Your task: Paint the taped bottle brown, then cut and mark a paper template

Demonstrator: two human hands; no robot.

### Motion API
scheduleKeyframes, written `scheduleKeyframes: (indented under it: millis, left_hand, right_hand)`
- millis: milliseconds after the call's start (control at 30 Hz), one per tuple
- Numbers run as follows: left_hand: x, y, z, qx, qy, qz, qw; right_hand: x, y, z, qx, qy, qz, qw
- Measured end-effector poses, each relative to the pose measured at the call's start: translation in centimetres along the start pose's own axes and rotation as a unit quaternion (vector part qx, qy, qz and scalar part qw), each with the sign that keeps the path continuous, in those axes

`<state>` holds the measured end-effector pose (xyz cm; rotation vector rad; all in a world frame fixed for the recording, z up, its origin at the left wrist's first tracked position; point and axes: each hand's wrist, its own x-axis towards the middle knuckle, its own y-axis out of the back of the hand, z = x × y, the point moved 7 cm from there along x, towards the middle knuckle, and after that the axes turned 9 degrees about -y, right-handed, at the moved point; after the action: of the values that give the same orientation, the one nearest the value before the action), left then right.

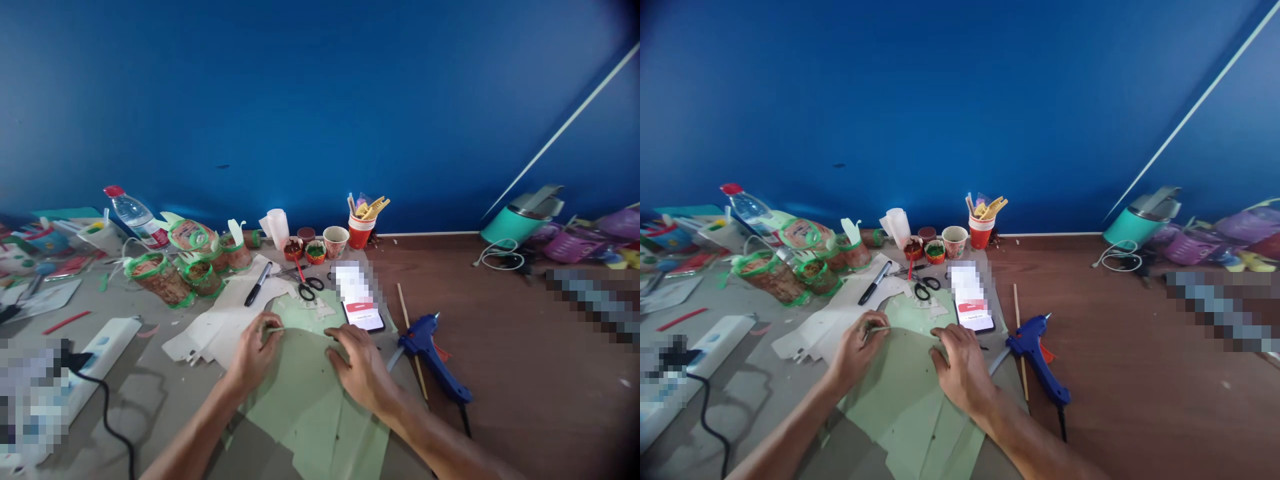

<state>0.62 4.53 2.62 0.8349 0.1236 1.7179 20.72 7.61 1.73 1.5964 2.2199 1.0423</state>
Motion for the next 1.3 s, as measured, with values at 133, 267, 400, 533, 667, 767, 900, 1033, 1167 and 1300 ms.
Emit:
scheduleKeyframes:
  millis: [133,267,400,533,667,767,900,1033,1167,1300]
  left_hand:
    - [0.2,2.2,-1.1,-0.116,0.063,0.146,0.980]
    - [-0.1,2.1,-2.3,-0.247,0.130,0.202,0.939]
    - [-0.3,1.0,-2.7,-0.339,0.168,0.190,0.906]
    - [-0.1,1.4,-2.6,-0.363,0.135,0.204,0.899]
    - [0.1,2.5,-2.3,-0.285,0.079,0.222,0.929]
    - [0.1,3.0,-2.4,-0.225,0.064,0.228,0.945]
    - [0.1,3.3,-2.4,-0.156,0.059,0.209,0.964]
    - [0.3,1.5,-1.1,-0.044,0.025,0.042,0.998]
    - [-0.7,-2.5,2.3,0.045,-0.101,-0.230,0.967]
    - [-2.3,-4.9,4.5,0.078,-0.169,-0.360,0.914]
  right_hand:
    - [0.3,0.6,0.5,0.211,-0.068,-0.024,0.975]
    - [0.3,0.1,-0.5,0.333,-0.080,-0.122,0.931]
    - [0.2,0.2,0.1,0.325,-0.137,-0.121,0.928]
    - [0.5,2.3,2.4,0.400,-0.216,0.047,0.890]
    - [0.4,3.6,3.8,0.497,-0.286,0.155,0.805]
    - [0.4,3.4,3.7,0.533,-0.312,0.149,0.772]
    - [0.2,2.7,3.5,0.543,-0.336,0.124,0.760]
    - [0.3,2.4,3.6,0.553,-0.343,0.112,0.751]
    - [0.6,2.9,3.4,0.567,-0.336,0.122,0.742]
    - [0.8,3.8,3.4,0.535,-0.322,0.159,0.765]
